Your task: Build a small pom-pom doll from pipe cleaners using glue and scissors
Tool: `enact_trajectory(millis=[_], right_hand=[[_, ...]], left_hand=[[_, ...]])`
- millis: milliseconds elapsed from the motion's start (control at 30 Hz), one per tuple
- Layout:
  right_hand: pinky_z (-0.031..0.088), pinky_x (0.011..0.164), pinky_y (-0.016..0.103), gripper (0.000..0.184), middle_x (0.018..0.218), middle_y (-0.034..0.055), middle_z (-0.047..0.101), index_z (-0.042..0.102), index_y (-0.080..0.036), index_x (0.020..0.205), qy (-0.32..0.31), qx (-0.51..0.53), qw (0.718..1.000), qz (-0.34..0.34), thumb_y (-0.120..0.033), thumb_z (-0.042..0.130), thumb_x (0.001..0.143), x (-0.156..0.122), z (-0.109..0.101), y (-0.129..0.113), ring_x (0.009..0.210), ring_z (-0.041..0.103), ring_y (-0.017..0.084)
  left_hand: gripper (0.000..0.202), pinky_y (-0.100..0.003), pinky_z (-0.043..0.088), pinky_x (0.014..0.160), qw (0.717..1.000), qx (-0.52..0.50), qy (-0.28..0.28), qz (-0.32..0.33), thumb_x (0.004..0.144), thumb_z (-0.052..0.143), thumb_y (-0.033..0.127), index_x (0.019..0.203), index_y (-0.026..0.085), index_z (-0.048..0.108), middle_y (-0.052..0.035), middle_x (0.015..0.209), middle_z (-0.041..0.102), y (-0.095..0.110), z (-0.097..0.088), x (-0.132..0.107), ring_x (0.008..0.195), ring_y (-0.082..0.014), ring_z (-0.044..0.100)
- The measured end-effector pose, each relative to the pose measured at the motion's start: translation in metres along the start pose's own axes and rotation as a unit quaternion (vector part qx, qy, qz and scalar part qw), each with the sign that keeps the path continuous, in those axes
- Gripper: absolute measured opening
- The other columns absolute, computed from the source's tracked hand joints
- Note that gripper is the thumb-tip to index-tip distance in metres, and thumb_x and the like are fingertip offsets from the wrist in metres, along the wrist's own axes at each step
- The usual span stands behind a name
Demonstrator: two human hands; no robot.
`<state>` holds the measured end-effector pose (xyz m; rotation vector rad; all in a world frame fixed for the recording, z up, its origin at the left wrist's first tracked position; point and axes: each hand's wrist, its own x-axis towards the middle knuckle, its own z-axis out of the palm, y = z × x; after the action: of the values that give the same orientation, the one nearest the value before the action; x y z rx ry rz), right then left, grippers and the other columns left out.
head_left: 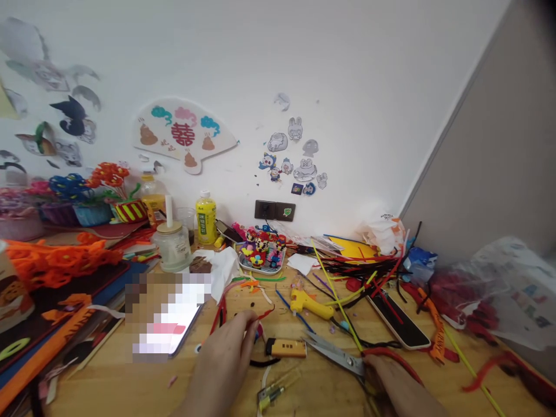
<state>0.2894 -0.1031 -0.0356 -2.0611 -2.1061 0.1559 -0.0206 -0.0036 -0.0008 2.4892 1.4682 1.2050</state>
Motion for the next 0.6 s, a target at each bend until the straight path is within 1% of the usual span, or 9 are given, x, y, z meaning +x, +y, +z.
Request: enact_trajectory(millis=[100,167,233,300,400,433,500,600], right_hand=[[0.040,0.090,0.036,0.053,0.111,0.0133,0.060,0.058,-0.016,0.111,0.024,0.010,1.000,0.015,-0.010,0.049,0.059,0.004,-0.010,-0.005,0.103,0.054,0.027],[0.039,0.092,0.036,0.054,0.114,0.0160,0.058,0.055,-0.011,0.114,0.018,0.016,0.999,0.030,-0.013,0.050,0.060,0.006,-0.013,-0.005,0.106,0.053,0.028],[0.038,0.095,0.034,0.060,0.119,0.0171,0.055,0.050,-0.007,0.119,-0.006,0.034,0.999,0.039,-0.010,0.049,0.059,0.007,-0.011,-0.003,0.111,0.050,0.026],[0.037,0.095,0.032,0.064,0.121,0.0165,0.054,0.047,-0.006,0.121,-0.024,0.061,0.996,0.056,-0.008,0.047,0.057,0.009,-0.007,-0.001,0.112,0.049,0.025],[0.037,0.095,0.034,0.059,0.121,0.0154,0.055,0.049,-0.008,0.119,-0.016,0.109,0.991,0.073,-0.011,0.048,0.060,0.013,-0.007,-0.002,0.111,0.050,0.026],[0.037,0.096,0.034,0.057,0.121,0.0152,0.054,0.049,-0.009,0.119,-0.008,0.132,0.989,0.068,-0.013,0.048,0.062,0.015,-0.008,-0.003,0.112,0.049,0.026],[0.034,0.098,0.033,0.055,0.126,0.0143,0.050,0.047,-0.011,0.122,-0.004,0.198,0.980,0.037,-0.019,0.050,0.067,0.018,-0.013,-0.009,0.116,0.046,0.025],[0.033,0.099,0.028,0.055,0.131,0.0121,0.045,0.044,-0.014,0.124,-0.037,0.326,0.945,-0.008,-0.025,0.051,0.071,0.022,-0.019,-0.022,0.121,0.041,0.022]], left_hand=[[0.011,-0.024,0.047,0.051,1.000,-0.002,0.000,-0.002,0.087,0.040,0.023,0.086,0.022,0.051,0.0004,0.067,0.067,-0.001,0.002,-0.001,0.058,-0.0157,0.065],[0.012,-0.024,0.047,0.051,1.000,0.001,0.002,0.006,0.087,0.039,0.023,0.086,0.022,0.051,0.0003,0.067,0.066,-0.001,0.002,-0.002,0.058,-0.0158,0.064],[0.013,-0.024,0.047,0.051,1.000,0.007,0.002,0.014,0.087,0.039,0.023,0.085,0.022,0.051,0.0003,0.066,0.066,0.000,0.002,-0.002,0.057,-0.0160,0.064],[0.014,-0.024,0.046,0.050,1.000,0.012,0.003,0.021,0.087,0.037,0.022,0.083,0.022,0.051,0.0006,0.064,0.065,0.001,0.001,-0.002,0.057,-0.0162,0.064],[0.015,-0.024,0.046,0.049,0.999,0.018,0.017,0.031,0.087,0.036,0.022,0.081,0.022,0.050,0.0007,0.063,0.065,0.002,0.000,-0.002,0.055,-0.0161,0.064],[0.015,-0.024,0.046,0.050,0.999,0.017,0.023,0.033,0.087,0.036,0.023,0.081,0.022,0.050,0.0007,0.063,0.065,0.002,0.000,-0.002,0.055,-0.0161,0.064],[0.014,-0.024,0.045,0.049,0.999,0.014,0.032,0.035,0.088,0.036,0.023,0.082,0.022,0.049,0.0009,0.063,0.064,0.001,0.001,-0.001,0.055,-0.0160,0.063],[0.012,-0.025,0.044,0.049,0.999,0.013,0.036,0.029,0.087,0.037,0.024,0.084,0.022,0.049,0.0011,0.063,0.064,-0.002,0.002,-0.001,0.054,-0.0165,0.063]])
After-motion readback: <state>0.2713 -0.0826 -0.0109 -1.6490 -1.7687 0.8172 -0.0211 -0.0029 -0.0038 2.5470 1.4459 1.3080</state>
